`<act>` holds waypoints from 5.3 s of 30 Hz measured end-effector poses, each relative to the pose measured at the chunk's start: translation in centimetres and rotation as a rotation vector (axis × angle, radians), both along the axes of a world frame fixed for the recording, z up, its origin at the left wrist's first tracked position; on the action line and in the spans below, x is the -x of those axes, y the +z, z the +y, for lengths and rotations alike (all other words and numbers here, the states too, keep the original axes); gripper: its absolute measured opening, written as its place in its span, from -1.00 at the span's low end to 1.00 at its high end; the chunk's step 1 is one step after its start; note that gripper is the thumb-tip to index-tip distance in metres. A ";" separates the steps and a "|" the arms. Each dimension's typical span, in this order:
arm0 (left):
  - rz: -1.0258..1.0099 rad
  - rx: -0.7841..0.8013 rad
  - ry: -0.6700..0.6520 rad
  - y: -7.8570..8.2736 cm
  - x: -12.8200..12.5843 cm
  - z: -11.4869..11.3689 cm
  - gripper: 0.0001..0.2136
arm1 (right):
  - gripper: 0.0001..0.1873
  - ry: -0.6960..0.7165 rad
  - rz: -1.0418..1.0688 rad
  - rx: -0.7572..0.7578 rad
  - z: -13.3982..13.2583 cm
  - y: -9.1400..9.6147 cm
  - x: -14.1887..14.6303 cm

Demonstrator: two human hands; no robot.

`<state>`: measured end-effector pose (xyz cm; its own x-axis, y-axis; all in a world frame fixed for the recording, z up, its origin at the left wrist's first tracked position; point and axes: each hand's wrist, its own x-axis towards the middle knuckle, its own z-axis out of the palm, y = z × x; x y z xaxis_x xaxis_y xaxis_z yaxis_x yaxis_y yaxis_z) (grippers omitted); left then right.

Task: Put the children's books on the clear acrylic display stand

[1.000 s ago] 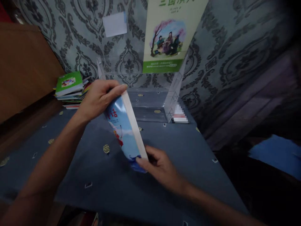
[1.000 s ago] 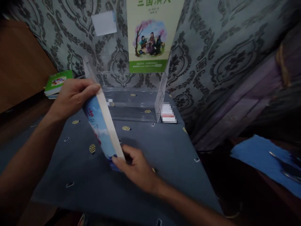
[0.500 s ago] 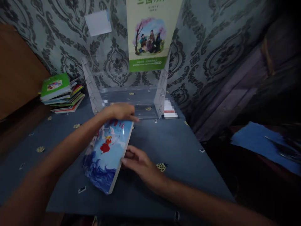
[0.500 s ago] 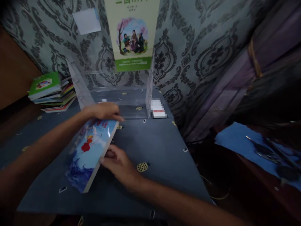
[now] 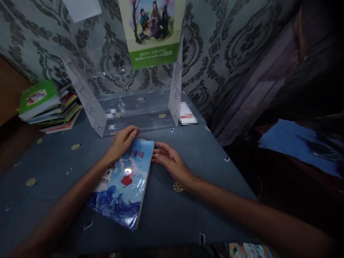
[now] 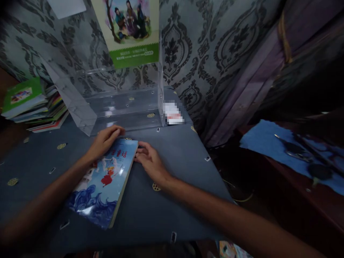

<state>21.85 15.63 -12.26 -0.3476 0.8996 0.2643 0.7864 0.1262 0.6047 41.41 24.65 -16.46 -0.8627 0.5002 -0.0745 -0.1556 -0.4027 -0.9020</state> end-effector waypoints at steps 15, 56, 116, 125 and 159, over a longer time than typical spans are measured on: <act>0.550 0.237 0.032 -2.1 -1.7 -5.3 -0.56 | -0.69 -0.077 -0.003 -0.125 2.3 -0.7 1.0; 0.533 0.263 -0.368 -1.4 -4.4 -5.9 -0.49 | -0.72 -0.055 0.007 -0.399 3.0 -2.0 0.7; 0.616 0.413 -0.124 0.7 -6.4 -11.5 -0.64 | -0.76 0.064 -0.042 -0.320 3.4 -1.1 0.4; 0.764 0.605 0.111 1.4 -10.8 -4.2 -0.74 | -0.79 -0.031 -0.001 -0.401 3.2 -1.3 0.2; 0.777 0.573 0.085 1.5 -10.4 -4.6 -0.69 | -0.66 -0.059 0.065 -1.021 1.8 0.5 -1.6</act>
